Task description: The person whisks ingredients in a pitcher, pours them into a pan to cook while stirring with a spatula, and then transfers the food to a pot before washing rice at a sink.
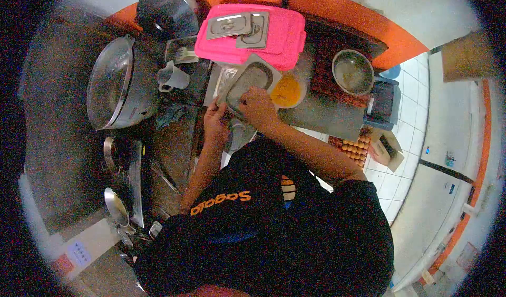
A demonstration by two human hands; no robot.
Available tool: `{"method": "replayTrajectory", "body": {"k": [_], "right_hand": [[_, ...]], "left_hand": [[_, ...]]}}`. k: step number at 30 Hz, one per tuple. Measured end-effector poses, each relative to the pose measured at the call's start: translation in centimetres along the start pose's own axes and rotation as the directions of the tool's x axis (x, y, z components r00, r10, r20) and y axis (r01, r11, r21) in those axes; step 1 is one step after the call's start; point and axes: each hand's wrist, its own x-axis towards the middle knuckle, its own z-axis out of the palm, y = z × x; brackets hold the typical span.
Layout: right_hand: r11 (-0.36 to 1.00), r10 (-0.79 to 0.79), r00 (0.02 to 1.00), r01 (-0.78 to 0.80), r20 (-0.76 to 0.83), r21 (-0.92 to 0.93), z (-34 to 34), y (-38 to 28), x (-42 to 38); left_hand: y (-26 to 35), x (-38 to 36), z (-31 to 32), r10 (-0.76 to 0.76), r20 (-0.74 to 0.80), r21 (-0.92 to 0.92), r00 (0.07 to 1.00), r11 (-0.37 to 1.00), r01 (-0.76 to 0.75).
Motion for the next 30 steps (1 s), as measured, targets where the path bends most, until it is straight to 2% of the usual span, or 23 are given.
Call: {"method": "replayTrajectory", "body": {"k": [3, 5, 6, 7, 8, 9, 11, 12, 14, 15, 17, 21, 22, 23, 24, 27, 29, 30], "right_hand": [[1.000, 0.020, 0.999, -0.020, 0.037, 0.010, -0.1, -0.9, -0.1], [0.972, 0.094, 0.992, -0.109, 0.079, 0.210, -1.1, -1.6, -0.1], [0.971, 0.093, 0.992, -0.108, 0.083, 0.211, -1.6, -1.8, -0.1], [0.890, 0.263, 0.954, -0.298, 0.145, 0.345, -2.2, -2.0, 0.0], [0.754, 0.413, 0.881, -0.473, 0.230, 0.456, -2.5, -1.9, -0.1], [0.754, 0.413, 0.881, -0.474, 0.232, 0.456, -2.6, -1.5, -0.2], [0.544, 0.486, 0.838, -0.514, 0.250, 0.663, -2.7, 0.0, -0.5], [0.545, 0.488, 0.838, -0.512, 0.246, 0.663, -2.9, 0.6, -0.6], [0.267, 0.544, 0.783, -0.504, 0.303, 0.822, -3.3, 1.9, -1.0], [0.268, 0.546, 0.782, -0.501, 0.299, 0.823, -4.2, 1.9, -1.1], [0.057, 0.539, 0.788, -0.388, 0.299, 0.920, -6.4, 1.9, -1.4], [0.079, 0.624, 0.742, -0.369, 0.243, 0.926, -8.8, 6.3, -3.4], [0.432, 0.746, 0.666, -0.503, 0.016, 0.748, -9.2, 7.1, -4.0], [0.659, 0.745, 0.619, -0.625, -0.248, 0.419, -9.4, 7.6, -4.3], [0.664, 0.740, 0.625, -0.622, -0.247, 0.415, -9.9, 6.8, -4.0], [0.661, 0.728, 0.654, -0.588, -0.207, 0.466, -9.4, 3.6, -3.6], [0.838, 0.463, 0.855, -0.336, -0.233, 0.431, -6.8, 2.6, -3.0], [0.869, 0.388, 0.902, -0.290, -0.188, 0.401, -5.9, 1.5, -2.5]], "left_hand": [[0.2, -0.5, 0.0, -0.041, -0.042, 0.021, 0.998, 0.999, 0.042], [0.0, -0.3, -0.4, -0.021, -0.020, 0.007, 1.000, 1.000, 0.021], [0.1, -0.3, -0.4, -0.002, 0.006, -0.006, 1.000, 1.000, 0.002], [0.2, -0.4, -0.3, 0.000, 0.003, -0.007, 1.000, 1.000, 0.000], [0.4, -0.5, -0.2, 0.003, 0.004, -0.023, 1.000, 1.000, -0.003], [0.5, -0.6, -0.1, 0.004, 0.006, -0.039, 1.000, 0.999, -0.004], [0.0, -0.1, -1.1, 0.012, 0.002, -0.027, 1.000, 1.000, -0.012], [0.0, 0.1, -1.4, 0.019, -0.001, -0.015, 1.000, 1.000, -0.019], [-0.2, 0.3, -1.8, 0.031, -0.033, -0.002, 0.999, 0.999, -0.032], [-0.1, 0.3, -1.8, 0.045, -0.070, 0.010, 0.997, 0.999, -0.045], [0.1, 0.5, -1.8, 0.044, -0.063, -0.021, 0.997, 0.999, -0.046], [0.3, 0.9, -2.3, 0.072, -0.103, -0.037, 0.992, 0.996, -0.076], [0.6, 0.7, -2.1, 0.071, -0.104, -0.039, 0.992, 0.996, -0.076], [0.9, 0.6, -1.8, 0.067, -0.114, -0.042, 0.991, 0.997, -0.072], [1.1, 0.6, -1.5, 0.065, -0.126, -0.046, 0.990, 0.996, -0.071], [0.5, 1.0, -2.4, 0.085, -0.088, -0.015, 0.993, 0.996, -0.087], [0.9, 0.4, -1.4, 0.080, -0.059, -0.033, 0.995, 0.996, -0.082], [1.0, 0.2, -0.9, 0.076, -0.028, -0.055, 0.997, 0.995, -0.078]]}}
